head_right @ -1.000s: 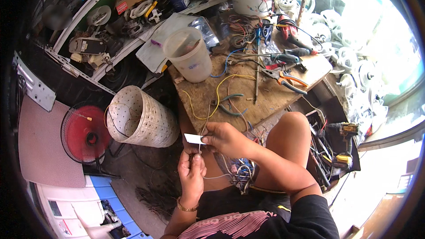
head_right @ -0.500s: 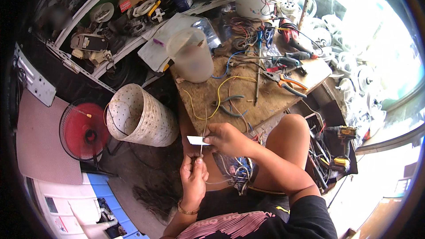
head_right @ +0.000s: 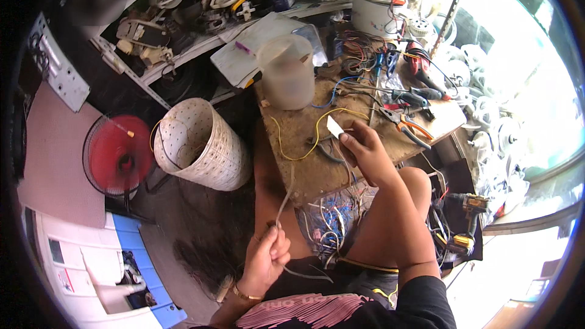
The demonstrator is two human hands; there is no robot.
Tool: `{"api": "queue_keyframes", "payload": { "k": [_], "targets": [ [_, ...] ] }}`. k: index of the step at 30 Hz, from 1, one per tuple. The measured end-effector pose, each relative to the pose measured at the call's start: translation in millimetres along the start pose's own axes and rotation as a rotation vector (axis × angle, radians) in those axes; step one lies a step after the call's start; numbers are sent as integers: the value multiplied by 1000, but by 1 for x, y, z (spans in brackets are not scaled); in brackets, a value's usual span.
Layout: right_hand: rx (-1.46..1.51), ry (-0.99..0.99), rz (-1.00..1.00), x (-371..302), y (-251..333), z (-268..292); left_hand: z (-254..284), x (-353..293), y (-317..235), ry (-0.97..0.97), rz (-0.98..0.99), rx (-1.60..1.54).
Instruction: The person works on a large bundle of wires, using pliers to pull and separate individual wires and applying small pieces of white adhesive tape to mark or secure them.
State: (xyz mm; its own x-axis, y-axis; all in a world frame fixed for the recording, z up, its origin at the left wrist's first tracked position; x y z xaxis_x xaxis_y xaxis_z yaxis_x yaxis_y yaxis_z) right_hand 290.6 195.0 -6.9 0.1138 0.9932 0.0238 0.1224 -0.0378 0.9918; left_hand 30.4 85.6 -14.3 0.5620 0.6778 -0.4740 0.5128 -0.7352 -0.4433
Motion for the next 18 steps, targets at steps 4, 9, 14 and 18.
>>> {"api": "queue_keyframes", "payload": {
  "k": [4, 9, 14, 18],
  "targets": [
    [-72, 30, 130, -24, 9, -31, 9, 14, -8, -75, -183, 100],
    [-218, 137, -11, -30, 13, -82, 14, 14, -12, -39, -237, 254],
    [-213, 211, 26, -42, 33, -114, 48, 29, -4, 8, -317, 465],
    [-321, 252, 140, -50, 31, -123, 13, 5, -34, -75, -716, 701]
  ]
}}
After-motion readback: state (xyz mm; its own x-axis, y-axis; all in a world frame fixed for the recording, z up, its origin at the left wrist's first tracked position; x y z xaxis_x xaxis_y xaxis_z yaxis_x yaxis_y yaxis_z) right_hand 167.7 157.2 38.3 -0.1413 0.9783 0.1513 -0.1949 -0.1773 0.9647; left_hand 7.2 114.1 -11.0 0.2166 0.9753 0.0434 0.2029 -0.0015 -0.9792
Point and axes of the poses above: each hand's wrist, its own x-axis towards the middle knuckle, its own z-axis out of the back of the hand, y = z × x, the point moved 4 cm from there along x, towards the middle knuckle, and after that the axes turned 5 degrees about z, right-handed, at the moved point
